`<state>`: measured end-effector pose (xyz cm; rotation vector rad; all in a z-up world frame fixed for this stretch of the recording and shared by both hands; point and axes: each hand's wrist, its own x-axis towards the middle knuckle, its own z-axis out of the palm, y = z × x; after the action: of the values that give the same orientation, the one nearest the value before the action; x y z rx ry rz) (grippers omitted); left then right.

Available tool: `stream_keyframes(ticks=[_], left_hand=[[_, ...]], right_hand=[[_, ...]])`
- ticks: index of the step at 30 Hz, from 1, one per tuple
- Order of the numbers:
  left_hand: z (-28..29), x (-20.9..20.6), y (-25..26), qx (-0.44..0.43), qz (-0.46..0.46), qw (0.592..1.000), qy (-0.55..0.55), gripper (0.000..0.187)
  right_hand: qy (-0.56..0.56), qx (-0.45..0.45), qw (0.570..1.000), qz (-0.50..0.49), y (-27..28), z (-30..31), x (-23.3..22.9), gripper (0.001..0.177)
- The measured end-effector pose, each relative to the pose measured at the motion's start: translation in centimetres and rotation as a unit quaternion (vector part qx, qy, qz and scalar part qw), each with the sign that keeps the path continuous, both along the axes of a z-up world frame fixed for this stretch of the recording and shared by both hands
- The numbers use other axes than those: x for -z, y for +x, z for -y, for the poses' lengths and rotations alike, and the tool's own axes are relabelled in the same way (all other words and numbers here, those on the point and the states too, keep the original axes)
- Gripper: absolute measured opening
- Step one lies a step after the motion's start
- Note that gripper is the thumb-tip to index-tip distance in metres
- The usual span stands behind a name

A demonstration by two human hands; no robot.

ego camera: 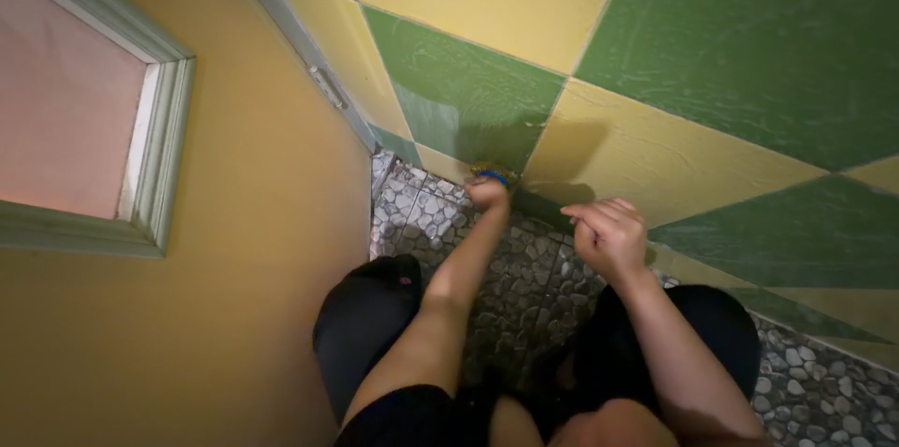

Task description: The person scrubs green and yellow bathroom wall tiles using a blue scrubbing brush. They repeatedly dip the brush into a white plastic container on the toilet lid to wet it, then scrub different sections of the tiled wall while sitting on the floor.

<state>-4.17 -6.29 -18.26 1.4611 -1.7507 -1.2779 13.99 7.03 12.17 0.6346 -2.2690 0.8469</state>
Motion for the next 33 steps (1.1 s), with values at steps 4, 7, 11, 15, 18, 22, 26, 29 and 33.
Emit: stream_keyframes(ticks=[4,7,11,15,18,22,26,29,33], left_hand=[[-1.7,1.3,-0.2,0.018,-0.028,0.998,0.062,0.020],[-2.1,0.5,-1.4,0.033,-0.079,0.995,0.041,0.017],[-1.0,0.5,-2.2,0.008,-0.126,0.990,-0.058,0.020],[1.9,1.9,-2.1,-0.043,-0.038,0.998,0.017,0.020],[2.9,2.4,-2.2,-0.034,0.010,0.993,0.111,0.021],[1.7,2.8,-1.7,-0.003,0.030,0.978,0.208,0.021],[4.9,2.2,-5.0,-0.012,-0.017,0.991,0.130,0.022],[9.0,1.9,-7.9,-0.030,-0.055,0.997,0.036,0.023],[9.6,2.4,-7.2,-0.049,-0.054,0.997,0.018,0.021]], right_hand=[[0.001,0.006,1.000,0.013,0.6,-0.7,-0.2,0.022],[0.006,0.009,1.000,0.020,0.2,-1.0,-0.3,0.022],[0.004,0.001,1.000,0.014,0.0,-0.9,-0.3,0.022],[0.008,-0.014,1.000,0.008,-0.1,-0.3,0.1,0.020],[0.003,-0.014,1.000,0.012,-0.6,0.0,0.2,0.021],[0.005,-0.010,1.000,0.014,-0.6,0.0,0.2,0.020],[-0.004,-0.001,1.000,0.013,-1.2,0.2,0.3,0.021],[0.005,-0.006,1.000,0.017,-1.3,0.1,0.5,0.017],[0.011,-0.005,1.000,0.027,-1.5,0.2,0.6,0.017]])
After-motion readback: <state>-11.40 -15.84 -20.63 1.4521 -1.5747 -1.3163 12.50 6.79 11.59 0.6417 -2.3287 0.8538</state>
